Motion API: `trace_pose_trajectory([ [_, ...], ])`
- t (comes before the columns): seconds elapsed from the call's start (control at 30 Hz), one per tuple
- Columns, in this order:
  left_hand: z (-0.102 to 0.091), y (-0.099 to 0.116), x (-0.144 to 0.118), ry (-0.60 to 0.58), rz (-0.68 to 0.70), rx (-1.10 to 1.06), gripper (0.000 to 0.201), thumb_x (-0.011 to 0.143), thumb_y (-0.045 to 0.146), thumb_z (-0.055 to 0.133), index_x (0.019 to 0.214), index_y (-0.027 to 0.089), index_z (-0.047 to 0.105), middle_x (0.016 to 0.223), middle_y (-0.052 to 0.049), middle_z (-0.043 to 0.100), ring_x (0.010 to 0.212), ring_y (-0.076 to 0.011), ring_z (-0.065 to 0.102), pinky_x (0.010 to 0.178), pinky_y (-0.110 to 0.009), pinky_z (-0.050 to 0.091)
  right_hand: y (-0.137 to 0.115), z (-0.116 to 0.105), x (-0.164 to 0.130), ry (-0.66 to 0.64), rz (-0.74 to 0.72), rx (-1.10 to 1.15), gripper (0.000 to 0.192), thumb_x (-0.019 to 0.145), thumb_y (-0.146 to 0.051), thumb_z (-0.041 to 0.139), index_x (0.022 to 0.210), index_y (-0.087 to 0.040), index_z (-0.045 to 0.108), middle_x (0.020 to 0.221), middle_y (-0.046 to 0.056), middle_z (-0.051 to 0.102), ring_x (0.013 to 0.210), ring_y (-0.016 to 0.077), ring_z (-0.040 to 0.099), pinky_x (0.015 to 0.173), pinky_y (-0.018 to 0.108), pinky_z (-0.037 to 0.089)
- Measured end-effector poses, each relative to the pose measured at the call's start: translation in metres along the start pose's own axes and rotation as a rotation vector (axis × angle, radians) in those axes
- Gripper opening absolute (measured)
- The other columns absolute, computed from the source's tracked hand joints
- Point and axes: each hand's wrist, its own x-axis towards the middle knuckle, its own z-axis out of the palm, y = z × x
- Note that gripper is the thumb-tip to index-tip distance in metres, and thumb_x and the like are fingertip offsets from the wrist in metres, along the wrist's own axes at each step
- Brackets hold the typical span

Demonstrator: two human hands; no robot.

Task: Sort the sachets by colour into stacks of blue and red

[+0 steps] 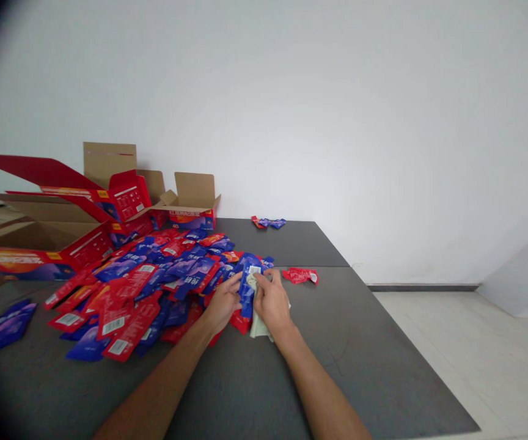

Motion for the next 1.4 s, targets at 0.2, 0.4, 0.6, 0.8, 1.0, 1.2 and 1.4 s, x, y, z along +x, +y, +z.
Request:
trace_pose_trajectory([
  [0.2, -0.003, 0.007, -0.004, -0.073, 0.023, 0.065, 0.078, 0.064, 0.009, 0.057, 0.140, 0.024, 0.054, 0.098, -0.007, 0.070, 0.058, -0.0078, 0.048, 0.053, -0.020, 0.033, 0.007, 0.000, 0.011, 0.021, -0.028, -0.105, 0.044, 0.092, -0.013, 0.042, 0.129, -0.027, 0.063, 0.128, 0.009, 0.053, 0.097, 0.0176, 0.061, 0.086, 0.028, 0.052],
  [0.4, -0.010, 0.003, 0.002, -0.064, 0.060, 0.118, 0.080, 0.062, 0.007, 0.054, 0.141, 0.020, 0.053, 0.099, -0.007, 0.072, 0.059, -0.0081, 0.048, 0.051, -0.019, 0.031, -0.011, 0.010, -0.002, -0.077, -0.161, -0.169, 0.053, 0.082, -0.005, 0.046, 0.125, -0.029, 0.065, 0.128, 0.007, 0.056, 0.110, 0.0208, 0.057, 0.092, 0.030, 0.049],
  [0.6, -0.004, 0.007, -0.001, -0.132, 0.096, 0.126, 0.077, 0.062, 0.006, 0.050, 0.137, 0.021, 0.059, 0.103, -0.007, 0.073, 0.059, -0.0097, 0.053, 0.053, -0.020, 0.036, -0.007, 0.011, -0.001, 0.032, -0.067, -0.105, 0.052, 0.085, -0.007, 0.044, 0.129, -0.028, 0.063, 0.132, 0.009, 0.053, 0.107, 0.0203, 0.058, 0.091, 0.031, 0.050],
  [0.8, -0.003, 0.008, 0.000, -0.078, 0.079, 0.095, 0.079, 0.059, 0.006, 0.051, 0.136, 0.021, 0.058, 0.106, -0.008, 0.073, 0.058, -0.0088, 0.052, 0.051, -0.019, 0.036, -0.002, 0.009, -0.005, -0.010, -0.111, -0.045, 0.055, 0.083, -0.005, 0.044, 0.129, -0.028, 0.063, 0.131, 0.009, 0.053, 0.111, 0.0209, 0.057, 0.095, 0.034, 0.050],
  [1.0, 0.000, 0.022, -0.003, -0.042, 0.146, -0.062, 0.071, 0.064, 0.009, 0.060, 0.134, 0.019, 0.059, 0.107, -0.010, 0.073, 0.075, -0.0147, 0.064, 0.059, -0.020, 0.042, -0.017, 0.011, -0.017, -0.138, -0.185, -0.022, 0.055, 0.079, -0.003, 0.046, 0.120, -0.030, 0.069, 0.120, 0.007, 0.058, 0.108, 0.0206, 0.058, 0.091, 0.031, 0.050],
  [1.2, -0.002, 0.022, -0.001, 0.105, 0.198, 0.014, 0.063, 0.059, 0.005, 0.054, 0.119, 0.020, 0.065, 0.106, -0.006, 0.072, 0.084, -0.0177, 0.065, 0.060, -0.021, 0.043, -0.011, 0.010, -0.016, 0.004, -0.088, 0.205, 0.042, 0.089, -0.009, 0.044, 0.119, -0.026, 0.068, 0.117, 0.008, 0.058, 0.104, 0.0184, 0.059, 0.091, 0.031, 0.050],
  [1.4, -0.007, 0.012, 0.004, 0.159, 0.220, 0.038, 0.064, 0.056, 0.001, 0.052, 0.115, 0.022, 0.062, 0.105, -0.004, 0.070, 0.092, -0.0180, 0.064, 0.074, -0.025, 0.047, -0.005, 0.003, -0.009, 0.092, -0.014, 0.311, 0.030, 0.095, -0.021, 0.047, 0.117, -0.023, 0.067, 0.116, 0.009, 0.062, 0.111, 0.0216, 0.058, 0.100, 0.039, 0.046],
])
